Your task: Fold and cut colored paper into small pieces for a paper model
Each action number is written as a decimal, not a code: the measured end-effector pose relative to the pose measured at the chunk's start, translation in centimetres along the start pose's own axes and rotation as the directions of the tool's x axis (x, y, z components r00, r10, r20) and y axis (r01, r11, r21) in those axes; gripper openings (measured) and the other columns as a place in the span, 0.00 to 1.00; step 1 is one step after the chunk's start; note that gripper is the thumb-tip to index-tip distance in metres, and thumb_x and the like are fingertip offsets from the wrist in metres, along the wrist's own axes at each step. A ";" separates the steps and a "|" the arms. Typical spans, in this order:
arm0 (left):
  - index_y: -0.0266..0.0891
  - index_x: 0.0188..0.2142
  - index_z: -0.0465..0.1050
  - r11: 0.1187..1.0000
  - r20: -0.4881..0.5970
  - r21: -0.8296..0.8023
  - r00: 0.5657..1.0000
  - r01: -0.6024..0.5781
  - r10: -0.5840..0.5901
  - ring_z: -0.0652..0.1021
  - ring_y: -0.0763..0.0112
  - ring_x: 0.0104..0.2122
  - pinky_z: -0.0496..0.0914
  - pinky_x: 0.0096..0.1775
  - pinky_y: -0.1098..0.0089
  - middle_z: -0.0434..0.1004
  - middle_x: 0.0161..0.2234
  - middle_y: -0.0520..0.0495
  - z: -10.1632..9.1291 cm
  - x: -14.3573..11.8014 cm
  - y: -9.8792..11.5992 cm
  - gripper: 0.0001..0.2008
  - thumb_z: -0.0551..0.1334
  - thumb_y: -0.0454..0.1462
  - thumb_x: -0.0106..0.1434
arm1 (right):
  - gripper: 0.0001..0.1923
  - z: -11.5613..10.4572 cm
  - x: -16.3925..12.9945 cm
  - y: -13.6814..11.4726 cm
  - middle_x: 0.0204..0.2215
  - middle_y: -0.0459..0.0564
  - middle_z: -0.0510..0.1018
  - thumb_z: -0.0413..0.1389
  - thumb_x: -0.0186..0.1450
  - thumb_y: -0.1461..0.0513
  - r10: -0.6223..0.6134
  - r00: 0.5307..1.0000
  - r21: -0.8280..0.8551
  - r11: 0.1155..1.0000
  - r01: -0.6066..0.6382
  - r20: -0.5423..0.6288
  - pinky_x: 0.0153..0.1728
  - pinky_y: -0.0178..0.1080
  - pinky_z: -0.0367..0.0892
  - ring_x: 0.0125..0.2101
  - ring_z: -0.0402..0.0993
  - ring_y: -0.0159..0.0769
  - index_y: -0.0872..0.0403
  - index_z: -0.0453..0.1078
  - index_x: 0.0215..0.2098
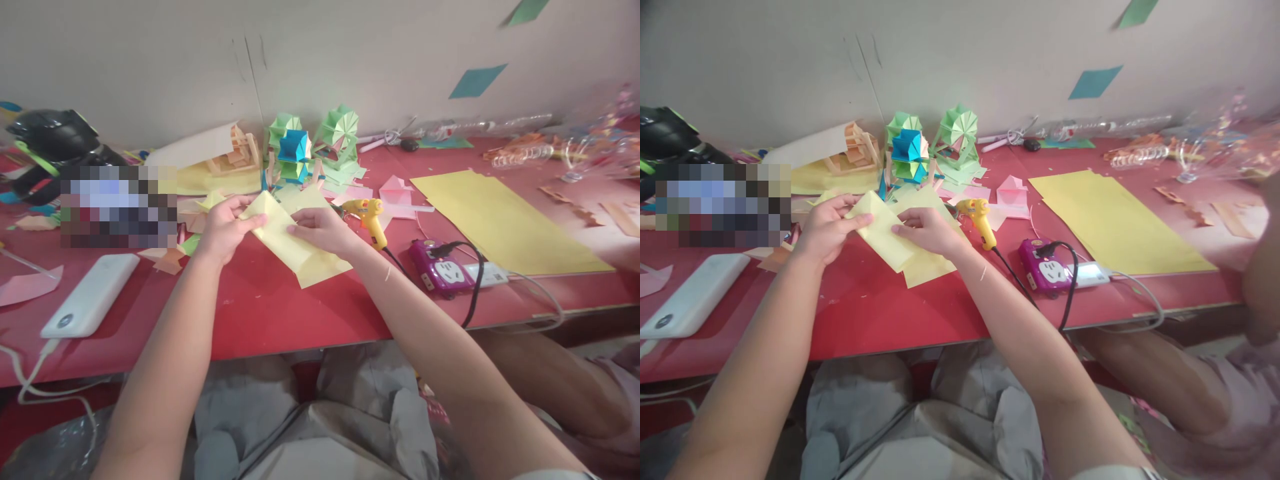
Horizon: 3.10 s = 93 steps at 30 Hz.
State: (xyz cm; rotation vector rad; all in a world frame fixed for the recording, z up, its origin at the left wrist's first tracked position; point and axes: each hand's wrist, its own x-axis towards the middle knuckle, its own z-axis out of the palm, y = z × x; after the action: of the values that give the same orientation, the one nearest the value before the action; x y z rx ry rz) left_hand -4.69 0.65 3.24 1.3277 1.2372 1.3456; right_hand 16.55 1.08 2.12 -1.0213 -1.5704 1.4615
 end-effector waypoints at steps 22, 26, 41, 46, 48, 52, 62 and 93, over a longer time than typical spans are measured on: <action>0.38 0.43 0.84 0.969 -0.019 0.171 0.983 -0.178 0.184 0.84 0.58 0.41 0.77 0.48 0.59 0.86 0.39 0.41 3.1 -0.6 -2.3 0.19 0.72 0.47 0.57 | 0.11 0.8 0.6 0.9 0.35 0.52 0.83 0.59 0.64 0.59 -0.190 0.952 -0.125 0.979 0.163 -0.239 0.34 0.35 0.69 0.33 0.76 0.34 0.59 0.77 0.39; 0.39 0.42 0.84 0.942 -0.012 0.232 0.968 -0.241 0.250 0.83 0.58 0.44 0.76 0.52 0.59 0.86 0.43 0.42 3.1 -0.6 -2.2 0.16 0.71 0.45 0.59 | 0.11 0.8 0.6 0.9 0.36 0.50 0.83 0.57 0.66 0.59 -0.214 0.954 -0.160 0.970 0.182 -0.210 0.35 0.36 0.71 0.35 0.77 0.36 0.57 0.78 0.39; 0.39 0.40 0.84 0.942 0.052 0.181 0.959 -0.283 0.278 0.84 0.60 0.42 0.77 0.49 0.62 0.86 0.40 0.43 3.1 -0.4 -2.3 0.13 0.71 0.44 0.58 | 0.14 0.8 0.6 1.0 0.35 0.51 0.83 0.57 0.65 0.57 -0.240 0.954 -0.172 0.962 0.210 -0.178 0.35 0.36 0.70 0.35 0.77 0.36 0.58 0.77 0.41; 0.38 0.41 0.84 0.948 0.050 0.180 0.965 -0.264 0.259 0.84 0.60 0.41 0.78 0.48 0.61 0.85 0.41 0.41 3.1 -0.4 -2.3 0.15 0.72 0.44 0.58 | 0.13 0.9 0.7 1.2 0.31 0.49 0.81 0.57 0.64 0.59 -0.227 0.945 -0.165 0.968 0.191 -0.234 0.35 0.37 0.71 0.33 0.77 0.35 0.58 0.76 0.43; 0.38 0.42 0.84 0.951 0.052 0.180 0.968 -0.252 0.247 0.84 0.59 0.42 0.78 0.49 0.61 0.85 0.42 0.41 3.1 -0.5 -2.2 0.16 0.72 0.45 0.58 | 0.13 0.9 0.8 1.3 0.30 0.49 0.80 0.58 0.64 0.59 -0.241 0.940 -0.167 0.965 0.204 -0.242 0.36 0.37 0.72 0.33 0.77 0.35 0.58 0.76 0.43; 0.39 0.43 0.84 0.951 0.059 0.179 0.967 -0.253 0.246 0.83 0.58 0.46 0.77 0.51 0.59 0.85 0.45 0.40 3.1 -0.6 -2.2 0.16 0.72 0.45 0.58 | 0.12 0.9 0.8 1.4 0.32 0.50 0.82 0.59 0.65 0.60 -0.269 0.930 -0.186 0.956 0.227 -0.249 0.40 0.39 0.73 0.35 0.79 0.36 0.57 0.77 0.44; 0.39 0.44 0.83 0.938 0.112 0.184 0.954 -0.295 0.278 0.82 0.58 0.47 0.76 0.52 0.60 0.84 0.46 0.39 3.1 -0.4 -2.5 0.18 0.70 0.47 0.59 | 0.11 0.9 0.1 0.5 0.40 0.51 0.85 0.57 0.67 0.62 -0.292 0.929 -0.250 0.940 0.234 -0.227 0.43 0.41 0.74 0.41 0.80 0.41 0.56 0.81 0.42; 0.40 0.39 0.83 0.958 0.059 0.134 0.967 -0.255 0.249 0.84 0.61 0.42 0.77 0.49 0.62 0.86 0.40 0.43 3.3 -0.6 -2.2 0.16 0.72 0.47 0.57 | 0.10 0.9 0.1 0.7 0.38 0.50 0.85 0.58 0.65 0.60 -0.324 0.915 -0.278 0.926 0.256 -0.238 0.43 0.41 0.75 0.40 0.81 0.40 0.54 0.81 0.38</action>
State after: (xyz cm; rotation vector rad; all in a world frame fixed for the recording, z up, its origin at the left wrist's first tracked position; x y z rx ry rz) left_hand -1.48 0.70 0.76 1.6502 1.1817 1.4174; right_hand 15.73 0.79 1.39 -1.0257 -1.6336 0.8944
